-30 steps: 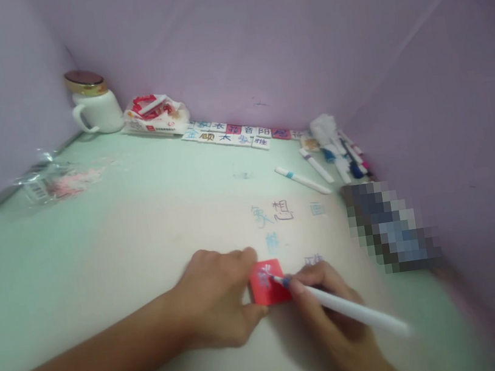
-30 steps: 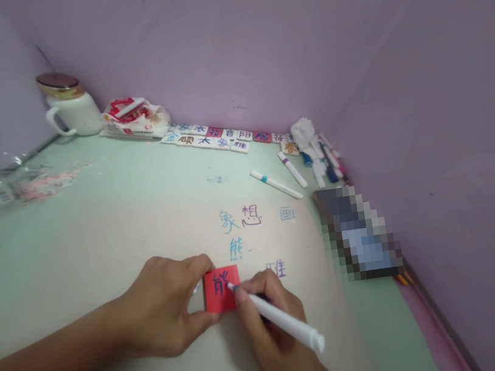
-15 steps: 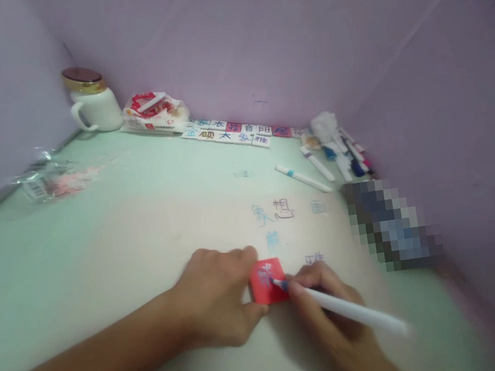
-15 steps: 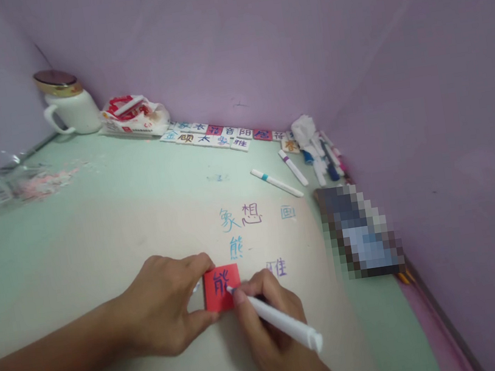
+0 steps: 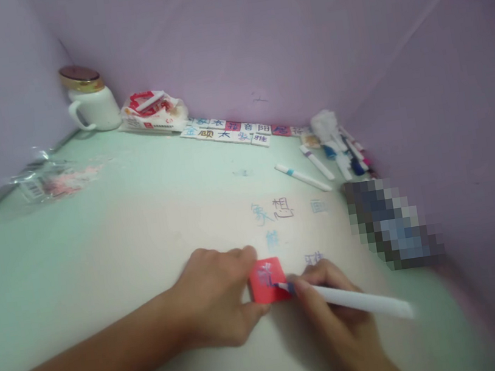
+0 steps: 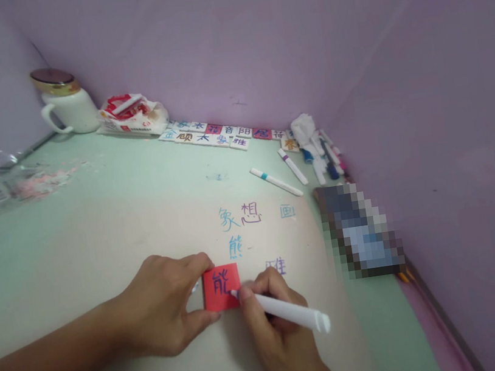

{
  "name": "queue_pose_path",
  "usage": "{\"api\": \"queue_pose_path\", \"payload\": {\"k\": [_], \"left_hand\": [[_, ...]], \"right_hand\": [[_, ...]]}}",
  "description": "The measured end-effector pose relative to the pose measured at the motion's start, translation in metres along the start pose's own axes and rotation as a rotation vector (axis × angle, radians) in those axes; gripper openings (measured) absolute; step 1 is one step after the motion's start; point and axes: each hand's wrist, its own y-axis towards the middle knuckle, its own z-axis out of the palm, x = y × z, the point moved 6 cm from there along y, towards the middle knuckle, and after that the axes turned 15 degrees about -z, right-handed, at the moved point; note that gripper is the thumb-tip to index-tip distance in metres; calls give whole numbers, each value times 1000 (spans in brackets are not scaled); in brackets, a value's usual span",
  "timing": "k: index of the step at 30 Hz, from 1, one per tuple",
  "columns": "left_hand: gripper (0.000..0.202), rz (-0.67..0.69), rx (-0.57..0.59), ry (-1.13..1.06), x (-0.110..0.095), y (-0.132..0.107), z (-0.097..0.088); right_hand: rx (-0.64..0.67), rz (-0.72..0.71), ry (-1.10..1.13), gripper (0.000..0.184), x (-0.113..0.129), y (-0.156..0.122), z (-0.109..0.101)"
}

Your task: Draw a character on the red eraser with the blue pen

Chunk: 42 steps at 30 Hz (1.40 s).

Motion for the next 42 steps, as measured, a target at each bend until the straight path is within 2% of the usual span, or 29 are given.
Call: {"api": "queue_pose_path", "payload": {"k": [8, 24, 35, 38, 40, 42], "left_hand": [[27, -4, 8, -1, 0, 0, 0], [26, -1, -5, 3, -1, 0, 1], [25, -1, 0, -1, 0, 0, 1], [25, 1, -2, 2, 0, 0, 2], [26, -2, -2, 4, 1, 0, 3], [27, -5, -3, 4, 1, 1, 4]], "right_hand": [[-51, 5, 2, 24, -1, 1, -3], [-23, 3, 11, 25, 0, 1, -2], [47, 7, 15, 23, 5, 0, 2], [114, -15, 62, 22, 5, -1, 4], [65, -24, 67, 21, 4, 0, 1], [-56, -25, 53, 22, 2, 0, -6]]}}
